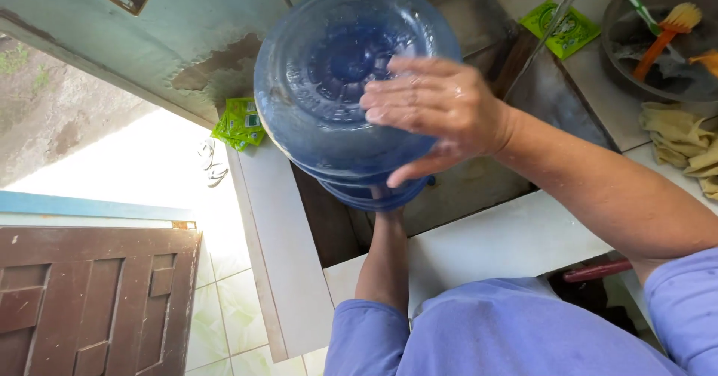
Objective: Cleaning and rinsing a large plastic water jug in a sink area.
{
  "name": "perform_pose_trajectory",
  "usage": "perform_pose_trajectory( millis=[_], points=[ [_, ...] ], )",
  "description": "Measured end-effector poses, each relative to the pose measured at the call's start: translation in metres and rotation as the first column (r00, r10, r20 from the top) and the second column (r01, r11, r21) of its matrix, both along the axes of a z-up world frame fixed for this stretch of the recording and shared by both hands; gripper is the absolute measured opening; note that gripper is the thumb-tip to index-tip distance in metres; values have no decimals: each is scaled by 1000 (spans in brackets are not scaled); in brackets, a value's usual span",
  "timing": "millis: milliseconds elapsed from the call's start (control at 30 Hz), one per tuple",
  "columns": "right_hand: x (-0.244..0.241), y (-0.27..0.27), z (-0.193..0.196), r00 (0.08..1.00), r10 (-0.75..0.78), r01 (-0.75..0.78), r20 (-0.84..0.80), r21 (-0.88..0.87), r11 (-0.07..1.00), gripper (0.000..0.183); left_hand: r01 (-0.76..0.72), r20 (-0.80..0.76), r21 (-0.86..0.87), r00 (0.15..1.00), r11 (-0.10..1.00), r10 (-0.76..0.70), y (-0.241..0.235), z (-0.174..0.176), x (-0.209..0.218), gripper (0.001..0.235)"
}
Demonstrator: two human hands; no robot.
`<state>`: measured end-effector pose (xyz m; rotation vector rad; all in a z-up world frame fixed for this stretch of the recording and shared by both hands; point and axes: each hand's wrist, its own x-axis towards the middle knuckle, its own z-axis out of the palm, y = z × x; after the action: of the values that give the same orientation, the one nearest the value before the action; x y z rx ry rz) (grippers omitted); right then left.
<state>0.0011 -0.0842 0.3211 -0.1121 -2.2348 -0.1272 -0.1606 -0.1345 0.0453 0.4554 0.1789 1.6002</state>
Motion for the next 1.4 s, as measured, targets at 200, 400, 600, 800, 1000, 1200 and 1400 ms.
perform_pose_trajectory(
  millis=[200, 400, 600, 800, 1000, 1200, 1400],
  points=[
    [5, 9, -6, 985, -152, 144, -85, -95, 985, 71, -105, -228, -352, 973, 930, 24, 17, -75, -2, 75],
    [22, 22, -7, 993, 15, -41, -119, -216, 975, 47, -34, -143, -422, 989, 906, -30, 18, -99, -7, 85],
    [28, 24, 2, 984, -33, -73, -174, -569, 819, 24, -104, -253, -438, 967, 893, -12, 15, -89, -10, 81],
    [52, 59, -9, 975, 88, -206, -203, -685, 699, 27, -5, -41, -382, 999, 924, -12, 16, -68, -12, 67],
    [61, 82, -6, 979, 79, -194, -188, -744, 639, 30, -139, -154, -468, 985, 873, 75, 11, -77, -10, 61],
    [29, 34, 32, 991, 132, -133, -31, -425, 896, 31, 189, 243, -439, 966, 878, -86, 11, -103, -10, 71],
    [11, 16, 31, 944, 316, -326, -96, -423, 846, 34, 160, 245, -413, 968, 897, -60, 17, -113, -10, 69]
  ],
)
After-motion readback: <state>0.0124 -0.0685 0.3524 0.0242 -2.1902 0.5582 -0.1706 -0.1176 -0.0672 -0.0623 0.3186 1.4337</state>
